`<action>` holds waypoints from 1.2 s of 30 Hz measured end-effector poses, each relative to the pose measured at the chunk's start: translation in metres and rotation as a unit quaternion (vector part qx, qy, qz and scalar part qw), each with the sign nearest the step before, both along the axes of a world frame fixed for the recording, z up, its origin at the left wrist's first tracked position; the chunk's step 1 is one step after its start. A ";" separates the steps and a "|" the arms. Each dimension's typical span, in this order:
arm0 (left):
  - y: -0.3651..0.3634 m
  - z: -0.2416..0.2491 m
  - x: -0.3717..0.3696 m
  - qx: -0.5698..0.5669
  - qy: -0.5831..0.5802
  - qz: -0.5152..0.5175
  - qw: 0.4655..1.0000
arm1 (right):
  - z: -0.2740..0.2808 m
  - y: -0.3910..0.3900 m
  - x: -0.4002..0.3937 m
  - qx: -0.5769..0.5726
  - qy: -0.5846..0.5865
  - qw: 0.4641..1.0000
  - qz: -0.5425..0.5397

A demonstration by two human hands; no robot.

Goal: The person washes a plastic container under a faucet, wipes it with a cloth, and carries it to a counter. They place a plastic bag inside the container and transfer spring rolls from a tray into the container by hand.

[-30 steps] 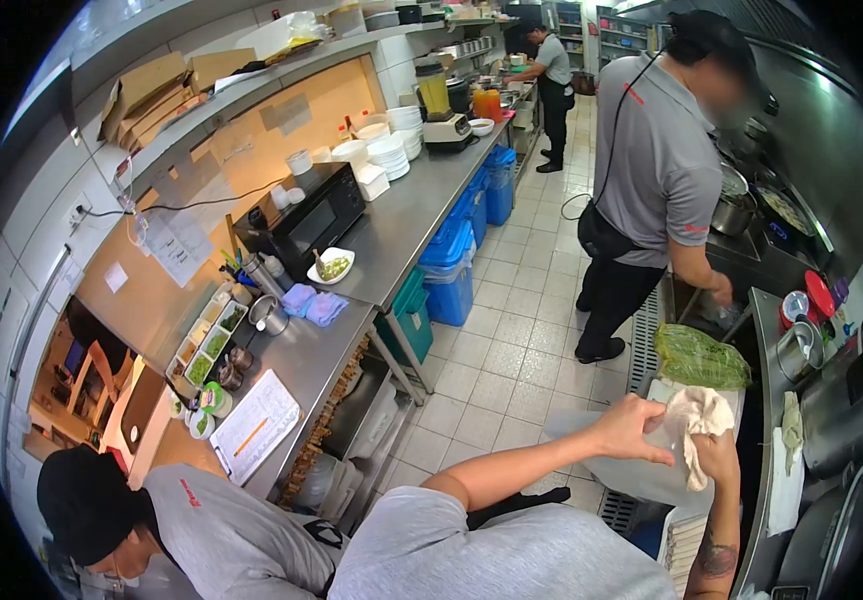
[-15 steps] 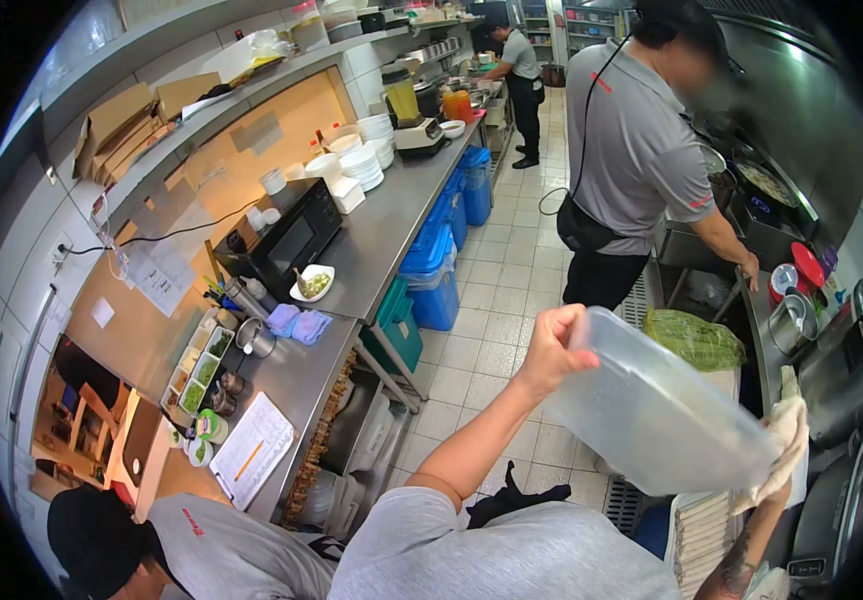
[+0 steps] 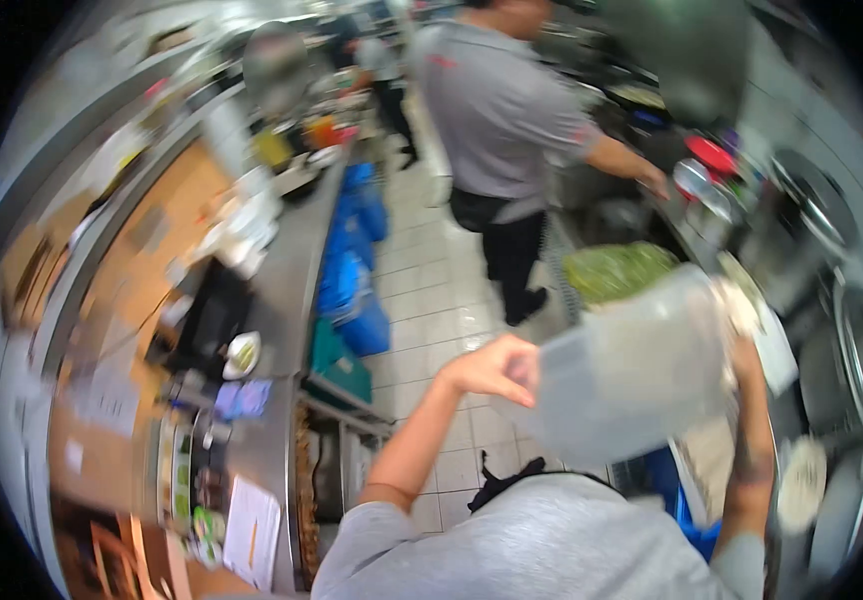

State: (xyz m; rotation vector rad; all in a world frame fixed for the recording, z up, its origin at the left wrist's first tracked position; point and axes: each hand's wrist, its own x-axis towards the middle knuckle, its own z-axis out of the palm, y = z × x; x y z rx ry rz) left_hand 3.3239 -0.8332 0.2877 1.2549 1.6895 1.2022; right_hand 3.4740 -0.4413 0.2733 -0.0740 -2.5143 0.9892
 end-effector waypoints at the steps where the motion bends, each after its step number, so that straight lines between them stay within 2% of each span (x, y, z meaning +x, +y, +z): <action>1: 0.010 -0.007 0.003 0.050 -0.046 -0.002 0.998 | -0.002 0.006 -0.011 0.000 0.026 0.999 -0.031; 2: 0.021 -0.014 0.008 0.094 -0.095 -0.004 0.991 | -0.001 0.016 -0.031 0.030 0.068 0.996 -0.058; 3: 0.031 -0.020 0.010 0.101 -0.091 0.001 0.991 | -0.001 0.030 -0.055 0.101 0.123 0.983 -0.088; 4: 0.038 -0.026 0.016 0.108 -0.086 0.009 0.990 | -0.001 0.051 -0.073 0.279 0.195 0.933 -0.121; 5: 0.046 -0.031 0.019 0.117 -0.077 0.022 0.990 | 0.025 0.043 -0.072 0.230 0.223 0.936 -0.142; 6: 0.055 -0.036 0.021 0.130 -0.158 0.039 0.978 | 0.036 0.045 -0.073 0.183 0.284 0.920 -0.200; 7: 0.063 -0.040 0.023 0.140 -0.237 0.062 0.959 | 0.048 0.037 -0.063 -0.069 0.222 0.962 -0.141; 8: 0.069 -0.045 0.025 0.147 -0.313 0.091 0.934 | 0.047 0.035 -0.059 -0.168 0.168 0.965 -0.110; 9: 0.076 -0.056 0.020 0.158 -0.330 0.103 0.925 | 0.040 0.029 -0.053 -0.197 0.098 0.974 -0.055; 11: 0.091 -0.058 0.026 0.182 -0.345 0.123 0.913 | 0.013 -0.023 -0.039 -0.118 0.016 0.992 0.037; 12: 0.098 -0.061 0.030 0.195 -0.353 0.134 0.905 | 0.005 -0.070 -0.033 0.033 0.049 0.998 0.033; 14: 0.112 -0.082 0.029 0.196 -0.290 0.191 0.917 | -0.007 -0.121 -0.024 0.063 0.100 0.993 -0.003; 15: 0.118 -0.073 0.037 0.226 -0.340 0.156 0.900 | -0.013 -0.146 -0.019 0.077 0.125 0.989 -0.023; 18: 0.127 -0.058 0.052 0.241 -0.329 0.053 0.912 | -0.007 -0.107 -0.051 0.026 0.237 0.966 -0.103; 19: 0.129 -0.047 0.060 0.232 -0.315 0.073 0.917 | -0.005 -0.093 -0.072 -0.156 0.329 0.926 -0.098; 21: 0.127 -0.041 0.073 0.237 -0.330 0.056 0.912 | -0.022 -0.016 -0.123 -0.321 0.400 0.847 -0.143; 23: 0.122 -0.041 0.076 0.255 -0.340 0.045 0.904 | -0.021 0.032 -0.121 -0.270 0.272 0.875 -0.296; 24: 0.119 -0.043 0.075 0.271 -0.343 0.041 0.899 | -0.012 0.039 -0.100 -0.222 0.149 0.883 -0.387; 25: 0.116 -0.044 0.075 0.287 -0.345 0.037 0.893 | -0.030 0.047 -0.093 -0.222 0.085 0.883 -0.404; 27: 0.115 -0.052 0.070 0.294 -0.353 0.068 0.886 | -0.061 0.039 -0.088 -0.212 0.045 0.883 -0.416; 30: 0.115 -0.066 0.059 0.308 -0.384 0.115 0.863 | -0.110 -0.030 -0.067 -0.231 0.022 0.887 -0.400; 32: 0.116 -0.077 0.051 0.320 -0.406 0.153 0.842 | -0.136 -0.083 -0.049 -0.108 0.044 0.932 -0.343; 34: 0.119 -0.086 0.045 0.334 -0.421 0.196 0.820 | -0.096 -0.148 -0.013 -0.105 0.148 0.945 -0.273; 36: 0.118 -0.080 0.046 0.334 -0.423 0.183 0.823 | -0.062 -0.152 0.004 -0.088 0.112 0.960 -0.240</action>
